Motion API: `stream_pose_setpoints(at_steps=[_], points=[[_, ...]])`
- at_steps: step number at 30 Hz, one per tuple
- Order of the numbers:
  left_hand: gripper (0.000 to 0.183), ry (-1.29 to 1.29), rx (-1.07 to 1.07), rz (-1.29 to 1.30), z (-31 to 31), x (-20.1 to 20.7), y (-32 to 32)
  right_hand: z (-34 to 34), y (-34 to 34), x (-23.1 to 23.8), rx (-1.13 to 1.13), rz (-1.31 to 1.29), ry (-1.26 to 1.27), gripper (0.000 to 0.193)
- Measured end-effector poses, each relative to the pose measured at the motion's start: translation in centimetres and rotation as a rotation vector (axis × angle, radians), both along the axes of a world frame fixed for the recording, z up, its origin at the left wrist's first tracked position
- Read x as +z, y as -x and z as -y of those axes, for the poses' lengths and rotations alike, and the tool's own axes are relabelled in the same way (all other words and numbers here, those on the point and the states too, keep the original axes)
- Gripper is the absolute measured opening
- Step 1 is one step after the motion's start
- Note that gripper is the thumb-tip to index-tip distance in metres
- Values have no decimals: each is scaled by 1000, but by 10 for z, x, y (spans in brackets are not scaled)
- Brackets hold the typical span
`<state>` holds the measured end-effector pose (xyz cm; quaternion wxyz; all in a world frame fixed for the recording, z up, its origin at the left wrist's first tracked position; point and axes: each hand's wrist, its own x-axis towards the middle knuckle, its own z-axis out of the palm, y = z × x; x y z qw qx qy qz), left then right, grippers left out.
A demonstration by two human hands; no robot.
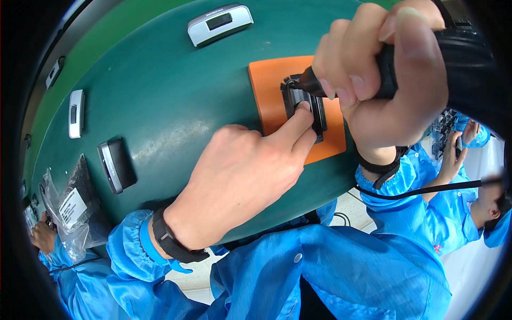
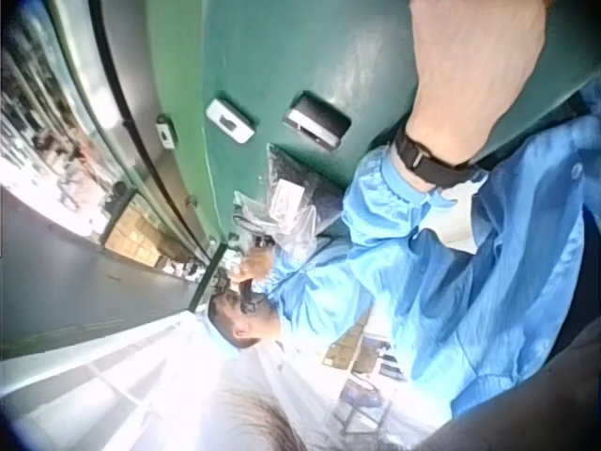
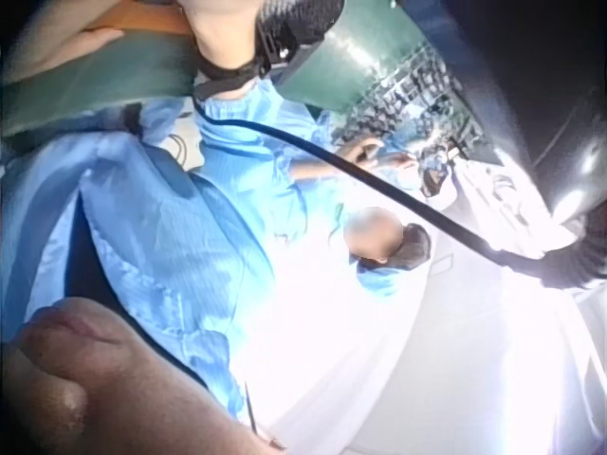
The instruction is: The person is assembling a small electronic component, possibly a toner cartridge part, using an electric screwdriver.
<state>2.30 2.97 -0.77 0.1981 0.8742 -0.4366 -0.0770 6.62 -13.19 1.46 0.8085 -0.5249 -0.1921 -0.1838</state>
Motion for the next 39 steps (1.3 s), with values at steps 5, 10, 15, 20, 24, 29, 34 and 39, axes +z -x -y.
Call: stream_pose_setpoints(at_steps=[5, 10, 15, 20, 24, 29, 34, 39], points=[[55, 12, 17, 49, 0, -7, 1, -7, -4, -8, 45, 7, -35, 21], [55, -42, 6, 48, 3, -7, 0, -3, -11, -1, 126, -27, -38, 22], [57, -14, -27, -87, 5, 0, -10, 59, -12, 21, -107, -1, 86, 29], [57, -14, -16, -126, 8, 0, -17, 86, -10, 34, -307, -259, 52, 23], [57, -74, 28, -170, 12, 1, -17, 93, -7, 6, -223, -201, 55, 21], [58, -65, 15, -145, 17, 0, -15, 96, -2, 10, -205, -236, 0, 22], [59, -48, -4, -104, 15, 4, -11, 97, 4, 15, -186, -161, 99, 24], [59, -18, -23, -63, 16, 6, -5, 109, 10, 3, -137, 35, 211, 24]])
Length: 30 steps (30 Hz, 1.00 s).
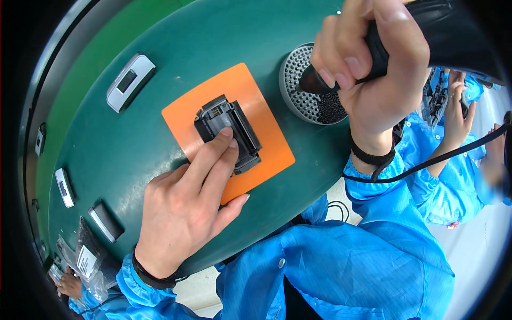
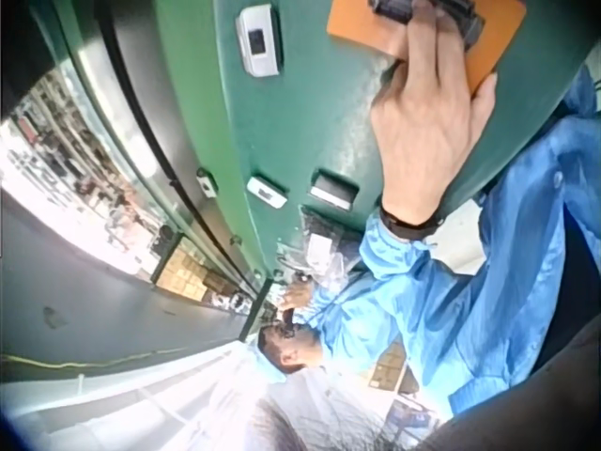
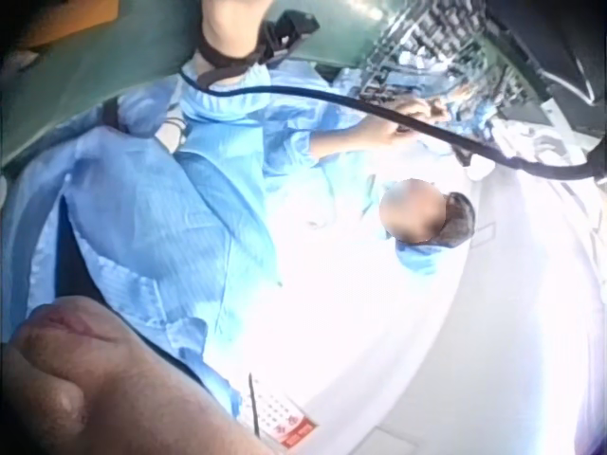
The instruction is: The person is assembling a small electronic component, possibly a toner cartridge part, using an electric screwdriver.
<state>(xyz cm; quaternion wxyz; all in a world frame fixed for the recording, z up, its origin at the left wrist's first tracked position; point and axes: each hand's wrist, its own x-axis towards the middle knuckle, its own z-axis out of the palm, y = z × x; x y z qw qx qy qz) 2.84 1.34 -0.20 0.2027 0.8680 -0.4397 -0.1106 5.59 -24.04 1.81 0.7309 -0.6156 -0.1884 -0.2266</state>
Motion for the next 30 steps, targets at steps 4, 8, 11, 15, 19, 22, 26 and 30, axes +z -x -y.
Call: stream_pose_setpoints(at_steps=[4, 8, 11, 15, 19, 22, 26, 30], points=[[58, 12, -24, 29, 1, -1, 4, -10, 14, 5, -62, -9, -132, 25], [57, 20, -20, 25, -4, -1, 2, -19, 12, 2, -84, 38, -116, 24], [58, 31, -9, 1, -12, -2, 0, -16, 8, 2, -56, -29, 8, 20], [58, 56, -47, -29, -11, -3, -5, 11, 13, 23, 268, 5, 93, 31], [58, 55, -24, -44, -15, -4, -5, 3, 12, 27, 544, -54, 111, 33], [59, 77, -17, -45, -16, -6, -4, -13, 14, 16, 641, -48, 132, 33], [59, 88, -30, -44, -15, -7, -3, -19, 19, 11, 656, -99, 132, 33], [60, 93, -38, -41, -15, -9, -2, -23, 22, 6, 654, -82, 116, 32]])
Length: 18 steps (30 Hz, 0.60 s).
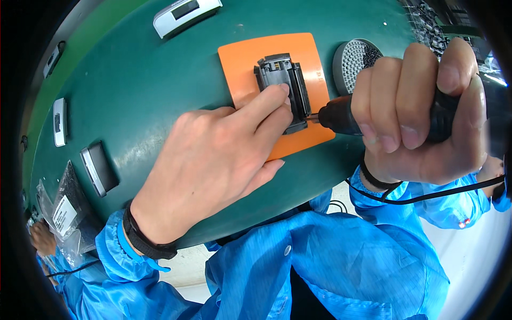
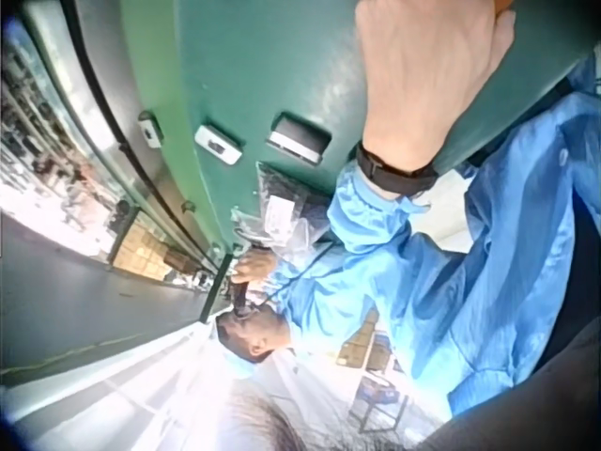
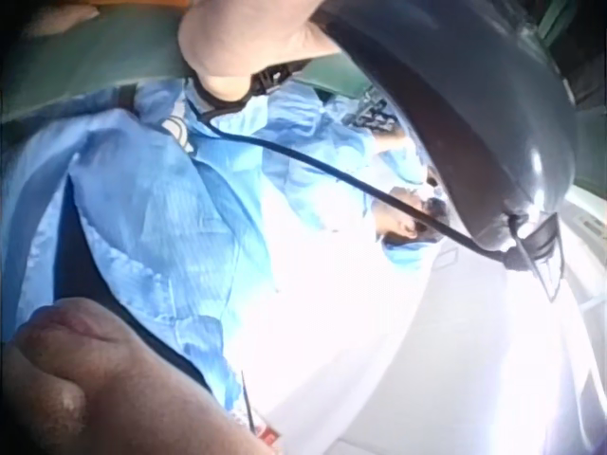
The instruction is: The person is assembling a small electronic component, possibly a toner cartridge part, using an electric screwdriver.
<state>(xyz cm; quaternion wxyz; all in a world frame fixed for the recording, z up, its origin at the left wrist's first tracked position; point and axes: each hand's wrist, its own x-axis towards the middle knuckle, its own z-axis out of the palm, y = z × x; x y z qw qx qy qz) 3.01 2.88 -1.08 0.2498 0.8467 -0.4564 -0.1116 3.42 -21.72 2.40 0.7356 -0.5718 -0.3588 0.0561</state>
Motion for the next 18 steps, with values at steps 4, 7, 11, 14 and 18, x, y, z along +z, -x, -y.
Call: stream_pose_setpoints(at_steps=[4, 7, 11, 14, 18], points=[[62, 0, 1, 16, -1, -1, 1, -1, 1, -1, 9, -3, 31, 31], [62, -4, 3, 26, 0, 0, 1, 0, 3, 0, -15, -12, 24, 31], [50, 33, 6, 56, 0, -1, -2, -5, 4, 2, -33, -21, -19, 30], [38, 52, 40, 145, 2, -7, 1, -9, 6, 6, -49, -71, -152, 28], [31, 67, 61, 170, 3, -9, 2, -8, 9, 7, -80, -110, -252, 24]])
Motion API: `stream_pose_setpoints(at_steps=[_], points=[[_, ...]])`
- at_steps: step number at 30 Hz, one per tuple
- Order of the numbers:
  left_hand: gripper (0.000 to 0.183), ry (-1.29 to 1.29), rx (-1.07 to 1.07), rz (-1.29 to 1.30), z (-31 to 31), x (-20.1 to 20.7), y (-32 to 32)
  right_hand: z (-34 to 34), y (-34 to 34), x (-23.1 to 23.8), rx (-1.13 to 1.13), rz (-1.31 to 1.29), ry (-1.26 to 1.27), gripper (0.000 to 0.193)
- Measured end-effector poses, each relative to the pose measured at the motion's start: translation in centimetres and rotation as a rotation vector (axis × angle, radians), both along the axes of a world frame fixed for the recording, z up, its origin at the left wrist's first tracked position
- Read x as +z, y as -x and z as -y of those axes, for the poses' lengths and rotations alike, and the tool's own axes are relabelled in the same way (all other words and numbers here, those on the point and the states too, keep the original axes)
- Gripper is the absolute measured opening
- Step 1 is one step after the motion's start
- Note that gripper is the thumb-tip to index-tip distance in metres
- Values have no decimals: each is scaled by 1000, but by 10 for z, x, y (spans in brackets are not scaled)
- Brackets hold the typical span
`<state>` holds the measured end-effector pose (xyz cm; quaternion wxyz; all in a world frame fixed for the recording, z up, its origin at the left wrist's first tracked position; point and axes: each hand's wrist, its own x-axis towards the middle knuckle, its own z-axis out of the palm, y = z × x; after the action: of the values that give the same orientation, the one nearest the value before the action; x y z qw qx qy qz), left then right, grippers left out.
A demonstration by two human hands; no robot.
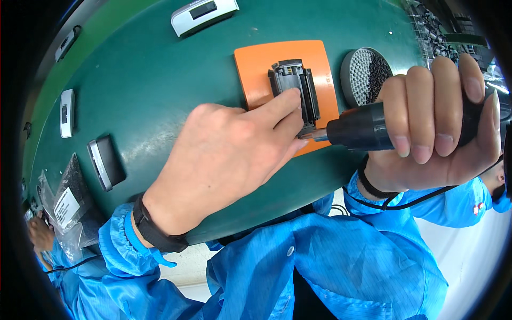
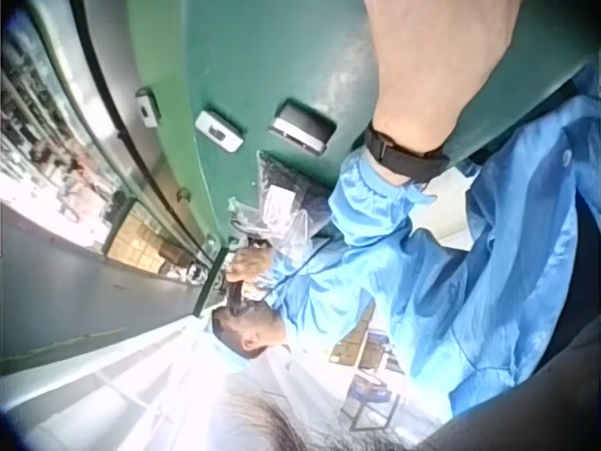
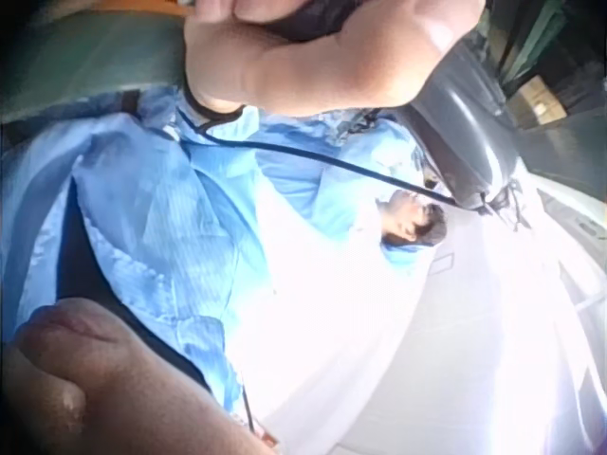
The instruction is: The person is assembling a small electronic component, possibly a toner cartridge part, using an electric screwdriver.
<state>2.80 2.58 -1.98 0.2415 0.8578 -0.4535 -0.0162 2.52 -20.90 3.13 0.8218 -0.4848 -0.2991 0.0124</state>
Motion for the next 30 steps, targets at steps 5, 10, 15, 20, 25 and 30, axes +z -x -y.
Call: stream_pose_setpoints(at_steps=[5, 10, 15, 20, 25, 30], points=[[28, -2, 0, 67, 1, -3, -1, 3, -1, -3, -22, -4, -37, 22], [27, -6, 14, 29, 2, -1, -1, 5, -3, 0, -28, 21, 9, 23], [26, 1, 18, 11, 2, -1, -1, 4, -2, 0, -14, 15, 12, 22], [25, 7, 26, 4, 3, 1, 0, 0, 1, 2, -40, -9, 22, 21], [30, -2, 14, 0, 2, 0, -1, 3, 2, 7, -58, 36, 61, 23], [37, -15, 4, -10, 1, 2, -1, 4, 9, 12, -150, 22, 239, 22]])
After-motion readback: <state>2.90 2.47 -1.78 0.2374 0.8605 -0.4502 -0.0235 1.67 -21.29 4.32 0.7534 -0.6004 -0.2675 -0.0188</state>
